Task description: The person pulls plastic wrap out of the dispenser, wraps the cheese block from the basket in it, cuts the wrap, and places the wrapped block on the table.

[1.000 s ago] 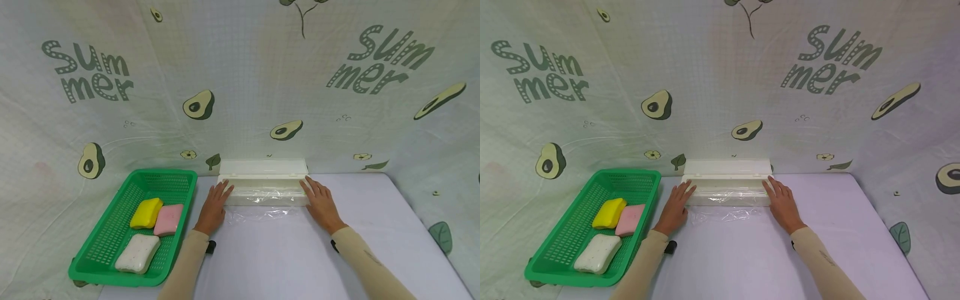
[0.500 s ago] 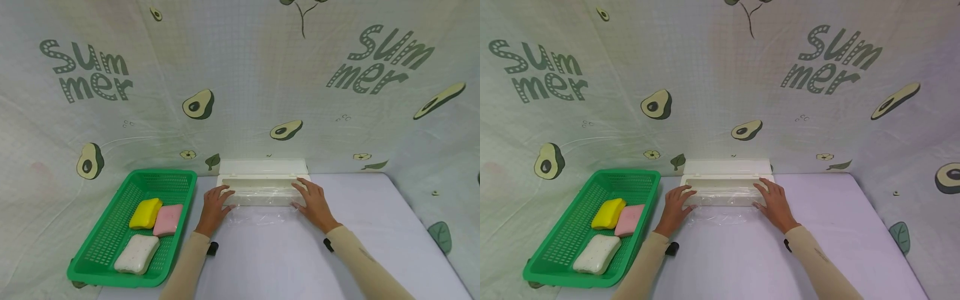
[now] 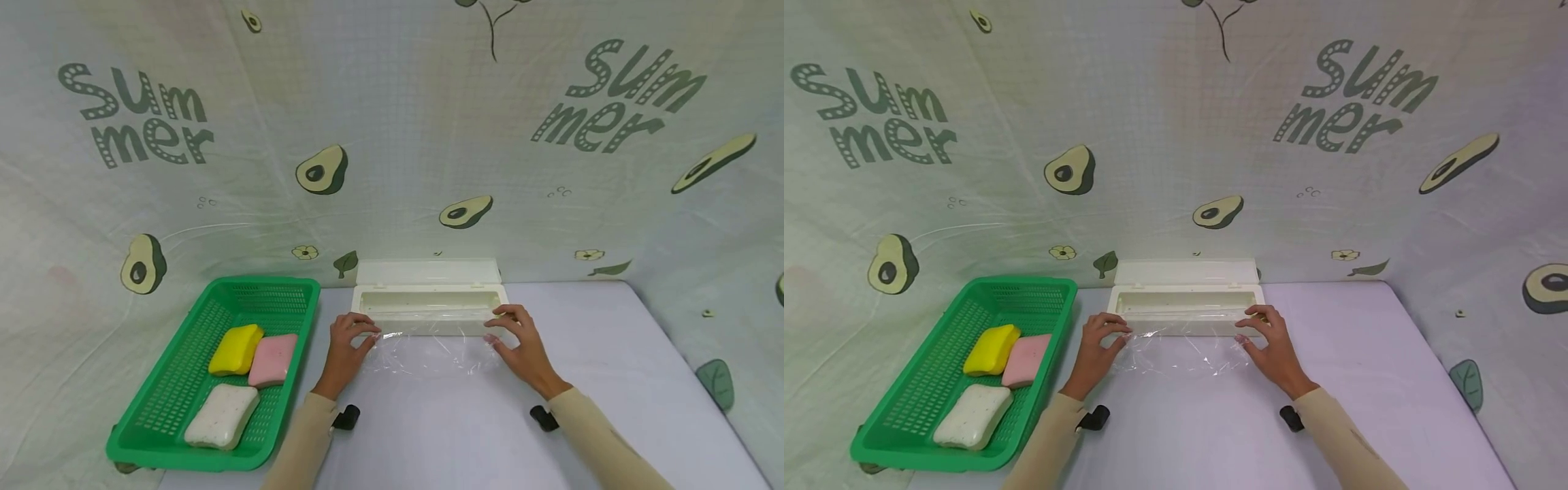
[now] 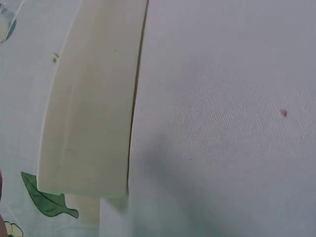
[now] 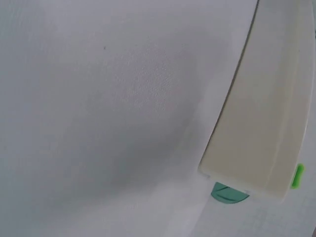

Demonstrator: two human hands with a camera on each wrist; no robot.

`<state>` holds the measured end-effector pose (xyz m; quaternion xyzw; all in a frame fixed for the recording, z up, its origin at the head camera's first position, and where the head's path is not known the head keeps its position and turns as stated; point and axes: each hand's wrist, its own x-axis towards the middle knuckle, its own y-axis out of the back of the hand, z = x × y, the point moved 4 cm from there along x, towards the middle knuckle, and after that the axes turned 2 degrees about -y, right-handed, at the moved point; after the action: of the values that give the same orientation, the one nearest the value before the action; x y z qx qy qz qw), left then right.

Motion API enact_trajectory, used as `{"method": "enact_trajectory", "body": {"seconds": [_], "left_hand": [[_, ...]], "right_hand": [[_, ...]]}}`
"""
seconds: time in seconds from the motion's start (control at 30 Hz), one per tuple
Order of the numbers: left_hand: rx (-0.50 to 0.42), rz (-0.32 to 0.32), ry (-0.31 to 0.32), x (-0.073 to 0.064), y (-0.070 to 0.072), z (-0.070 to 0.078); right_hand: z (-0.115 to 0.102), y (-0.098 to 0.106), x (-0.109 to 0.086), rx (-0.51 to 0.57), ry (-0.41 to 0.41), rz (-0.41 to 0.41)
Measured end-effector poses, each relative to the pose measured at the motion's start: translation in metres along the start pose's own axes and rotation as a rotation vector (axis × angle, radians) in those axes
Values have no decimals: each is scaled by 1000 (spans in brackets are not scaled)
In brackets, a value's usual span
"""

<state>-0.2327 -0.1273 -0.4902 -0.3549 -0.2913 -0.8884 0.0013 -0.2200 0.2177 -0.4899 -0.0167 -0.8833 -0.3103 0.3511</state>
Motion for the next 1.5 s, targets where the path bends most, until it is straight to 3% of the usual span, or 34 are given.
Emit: {"method": "enact_trajectory", "body": {"seconds": [0.13,0.33,0.53,0.6,0.83,1.0,1.17,1.27,1.4,1.5], "left_hand": [[-33,-19,38,-2,4,1],[3,-77,95,-13,2,-1],[52,-108,24,-27,0,4],[42,-99,27,-30,-1,5],[5,-16,186,-41,1,3],[-142,-42,289,-45,3,10],[-374,-127,412,-42,11,34],[-518,-135,407,-45,11,33],[-638,-111,373,-52,8,24],[-659,-114,364,-55,9,24]], "right_hand": [[-5,4,-4,83,-34,-28],[-25,14,-8,143,-64,-43],[-55,23,-5,144,-101,-44],[-60,24,-5,127,-116,-42],[-64,25,-11,38,-181,-15],[-63,25,-17,84,-295,-84],[-54,20,-25,289,-399,-212],[-44,16,-31,394,-366,-253],[-39,16,-36,505,-295,-234],[-41,18,-38,572,-289,-214]]}}
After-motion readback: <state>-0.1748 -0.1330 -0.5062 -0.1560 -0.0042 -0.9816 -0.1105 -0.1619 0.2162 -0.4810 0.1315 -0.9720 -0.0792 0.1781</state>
